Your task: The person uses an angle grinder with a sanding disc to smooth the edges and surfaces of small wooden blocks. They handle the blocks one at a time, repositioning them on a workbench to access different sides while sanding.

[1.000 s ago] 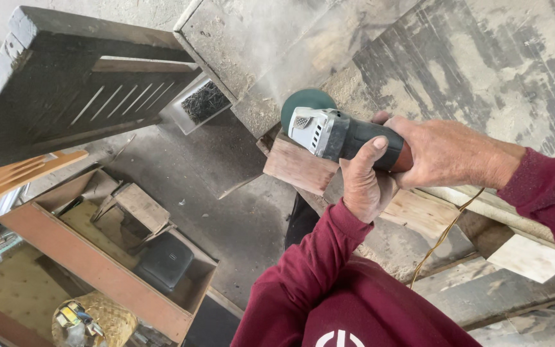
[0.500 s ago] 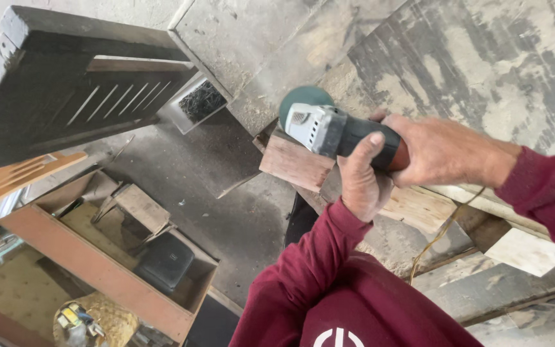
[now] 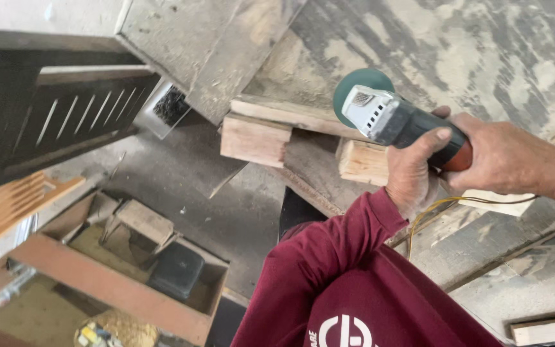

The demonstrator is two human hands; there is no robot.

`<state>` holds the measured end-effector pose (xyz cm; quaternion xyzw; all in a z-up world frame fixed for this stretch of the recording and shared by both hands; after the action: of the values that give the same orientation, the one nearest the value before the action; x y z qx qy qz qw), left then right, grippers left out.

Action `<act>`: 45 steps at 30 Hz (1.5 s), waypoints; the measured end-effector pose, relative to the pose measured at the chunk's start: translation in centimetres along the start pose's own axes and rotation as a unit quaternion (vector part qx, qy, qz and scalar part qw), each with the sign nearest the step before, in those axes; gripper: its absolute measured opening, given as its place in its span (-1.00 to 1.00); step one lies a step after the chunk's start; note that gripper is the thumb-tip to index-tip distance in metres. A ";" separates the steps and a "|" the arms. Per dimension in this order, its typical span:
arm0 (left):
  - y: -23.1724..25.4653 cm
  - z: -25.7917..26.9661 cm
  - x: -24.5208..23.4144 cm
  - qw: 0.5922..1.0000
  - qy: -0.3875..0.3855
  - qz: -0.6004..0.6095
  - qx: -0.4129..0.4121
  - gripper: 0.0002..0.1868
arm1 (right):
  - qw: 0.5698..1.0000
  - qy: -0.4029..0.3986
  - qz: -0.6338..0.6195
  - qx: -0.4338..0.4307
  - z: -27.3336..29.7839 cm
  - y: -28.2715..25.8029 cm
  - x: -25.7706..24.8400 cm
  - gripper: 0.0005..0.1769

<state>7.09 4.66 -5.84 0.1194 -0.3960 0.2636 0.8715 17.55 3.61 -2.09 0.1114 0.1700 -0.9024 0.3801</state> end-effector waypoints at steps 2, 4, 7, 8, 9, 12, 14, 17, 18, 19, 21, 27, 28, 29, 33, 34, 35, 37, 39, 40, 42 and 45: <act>-2.0 0.0 0.2 1.000 -0.006 -0.002 0.006 -0.55 | 1.000 0.012 0.008 0.025 1.1 2.6 0.8 0.15; -4.1 0.2 0.1 1.000 -0.014 -0.008 0.009 -0.58 | 0.999 0.021 0.016 0.040 1.9 4.5 1.6 0.26; -6.4 0.2 -0.6 0.999 -0.028 -0.018 0.008 -0.63 | 0.998 0.021 0.028 0.059 2.4 6.7 2.7 0.25; -7.0 0.0 -0.8 1.000 -0.027 -0.014 0.007 -0.62 | 0.997 0.011 0.034 0.071 2.5 7.4 2.8 0.26; -7.4 -0.2 -1.0 1.000 -0.027 -0.009 0.006 -0.61 | 0.996 0.001 0.041 0.084 2.4 7.9 3.0 0.27; -7.8 -0.2 -1.7 0.999 -0.013 -0.027 0.025 -0.60 | 0.995 -0.023 0.049 0.080 2.1 8.3 3.3 0.17; -7.0 0.1 -1.7 0.998 -0.006 -0.018 0.055 -0.60 | 0.998 -0.017 0.034 0.042 1.7 7.2 3.1 0.12; -5.4 -0.1 -1.3 0.999 -0.007 -0.004 0.051 -0.57 | 1.000 -0.025 0.012 0.012 0.7 5.2 2.5 0.19; -5.0 0.2 -1.2 0.999 -0.004 0.003 0.039 -0.55 | 0.999 -0.036 0.004 0.009 0.6 4.5 2.6 0.23; -4.5 0.3 -1.2 0.999 0.004 0.009 0.037 -0.53 | 0.999 -0.044 0.014 0.016 0.5 4.1 2.5 0.21; -3.8 0.4 -1.1 0.999 0.012 0.016 0.027 -0.49 | 0.998 -0.050 0.029 0.034 0.4 3.5 2.2 0.18; -6.2 0.6 -0.7 0.999 0.031 -0.029 0.030 -0.46 | 0.997 -0.058 -0.014 0.054 2.7 5.7 2.5 0.23; -7.5 0.6 -0.7 0.999 0.022 -0.035 0.025 -0.50 | 0.997 -0.053 -0.019 0.060 3.3 6.9 2.8 0.23; -8.9 0.8 -0.7 0.999 0.013 -0.041 0.020 -0.53 | 0.996 -0.048 -0.024 0.066 4.0 8.3 3.2 0.24; -14.5 1.1 -0.3 0.998 -0.028 -0.052 -0.038 -0.63 | 0.994 0.002 -0.065 0.092 6.7 13.5 5.0 0.25; -15.2 1.2 0.1 0.994 -0.052 -0.088 -0.045 -0.62 | 0.991 0.013 -0.077 0.109 7.5 14.6 5.7 0.15; -15.7 1.5 0.7 0.988 -0.076 -0.124 -0.051 -0.61 | 0.988 0.024 -0.089 0.127 8.8 15.3 6.5 0.06; -15.9 1.7 2.2 0.971 -0.118 -0.195 -0.071 -0.57 | 0.979 0.062 -0.140 0.138 10.5 15.4 7.6 -0.06; -15.2 2.7 2.9 0.942 -0.153 -0.275 -0.117 -0.52 | 0.948 0.133 -0.268 0.113 12.0 13.7 9.2 -0.09; -14.4 3.0 2.9 0.917 -0.154 -0.341 -0.139 -0.50 | 0.914 0.181 -0.351 0.089 12.7 12.7 9.9 -0.09; -12.2 2.9 3.0 0.852 -0.161 -0.467 -0.172 -0.44 | 0.810 0.268 -0.522 0.004 12.1 9.6 10.8 -0.15; -9.1 2.3 3.3 0.789 -0.185 -0.538 -0.234 -0.57 | 0.675 0.332 -0.659 -0.030 9.6 6.0 12.9 -0.25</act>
<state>12.47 -2.73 -1.86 0.1517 -0.4711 -0.3755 0.7836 12.29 -12.41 1.09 0.2509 0.3416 -0.8172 -0.3907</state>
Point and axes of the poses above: each hand's wrist, its own z-axis away from the middle knuckle, its own x-axis out of the palm, y = z × x, the point moved 9 cm from there along -z, towards the middle knuckle, and after that the axes turned 1 degree about -x, right-handed, at the moved point
